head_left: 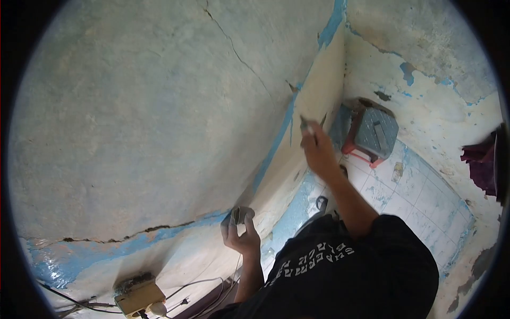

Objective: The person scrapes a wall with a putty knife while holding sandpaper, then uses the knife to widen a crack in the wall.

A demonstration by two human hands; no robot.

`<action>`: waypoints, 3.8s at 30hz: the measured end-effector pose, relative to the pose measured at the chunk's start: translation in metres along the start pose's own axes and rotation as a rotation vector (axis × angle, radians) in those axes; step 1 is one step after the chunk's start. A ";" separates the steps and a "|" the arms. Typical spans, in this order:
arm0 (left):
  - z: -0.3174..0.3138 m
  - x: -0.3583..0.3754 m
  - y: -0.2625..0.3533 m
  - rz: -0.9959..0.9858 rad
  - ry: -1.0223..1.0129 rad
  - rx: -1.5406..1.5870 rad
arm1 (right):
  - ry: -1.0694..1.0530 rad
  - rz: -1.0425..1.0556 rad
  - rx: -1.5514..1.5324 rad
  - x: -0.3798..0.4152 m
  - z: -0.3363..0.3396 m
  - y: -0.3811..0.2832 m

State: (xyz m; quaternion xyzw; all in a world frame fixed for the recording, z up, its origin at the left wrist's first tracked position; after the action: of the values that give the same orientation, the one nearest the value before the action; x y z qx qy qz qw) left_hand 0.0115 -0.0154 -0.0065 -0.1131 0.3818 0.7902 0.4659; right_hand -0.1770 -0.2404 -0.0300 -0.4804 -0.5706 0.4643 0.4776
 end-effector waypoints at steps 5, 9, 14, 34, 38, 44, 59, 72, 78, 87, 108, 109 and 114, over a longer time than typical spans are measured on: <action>-0.002 0.001 0.002 0.011 0.016 -0.010 | -0.063 0.028 0.060 -0.011 0.013 -0.004; -0.007 -0.004 0.002 -0.029 0.026 0.006 | -0.056 0.076 0.060 0.004 0.005 -0.001; -0.003 0.001 0.001 -0.024 0.003 -0.003 | -0.113 -0.004 0.036 0.000 0.016 -0.003; -0.006 -0.001 0.004 -0.014 0.008 0.046 | -0.024 0.119 0.020 0.014 -0.005 0.007; -0.001 -0.002 0.004 -0.043 -0.025 0.044 | -0.047 0.104 0.093 0.009 0.003 0.005; -0.003 0.000 0.005 -0.019 -0.026 0.029 | -0.029 0.106 0.117 0.003 0.008 0.008; -0.001 0.003 -0.002 -0.078 0.005 -0.053 | 0.002 0.059 0.030 -0.008 0.004 -0.004; -0.008 -0.003 0.001 -0.074 0.029 -0.022 | -0.029 0.118 0.089 -0.011 0.008 0.000; -0.008 -0.003 0.000 -0.063 0.018 -0.013 | -0.009 0.180 0.079 0.004 -0.003 0.012; -0.011 -0.005 0.002 -0.084 0.032 -0.054 | -0.017 0.109 0.088 0.000 0.001 0.014; -0.012 -0.001 0.017 -0.016 0.024 -0.015 | -0.014 0.257 0.214 -0.021 0.017 0.015; -0.015 -0.001 0.019 -0.018 0.007 -0.029 | -0.033 0.336 0.225 -0.024 0.022 0.015; -0.033 -0.008 0.040 -0.010 0.041 -0.024 | -0.185 0.356 0.317 -0.042 0.056 0.014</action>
State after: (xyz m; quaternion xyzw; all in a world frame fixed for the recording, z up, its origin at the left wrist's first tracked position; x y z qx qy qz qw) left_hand -0.0229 -0.0549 -0.0045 -0.1366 0.3811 0.7899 0.4605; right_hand -0.2278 -0.2848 -0.0542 -0.4480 -0.4385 0.6665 0.4035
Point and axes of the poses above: each hand's wrist, its own x-axis away from the middle knuckle, its own z-axis out of the back of the hand, y = z × x, the point moved 1 cm from there along -x, towards the middle knuckle, and after that the axes turned 3 degrees about z, right-handed, at the moved point
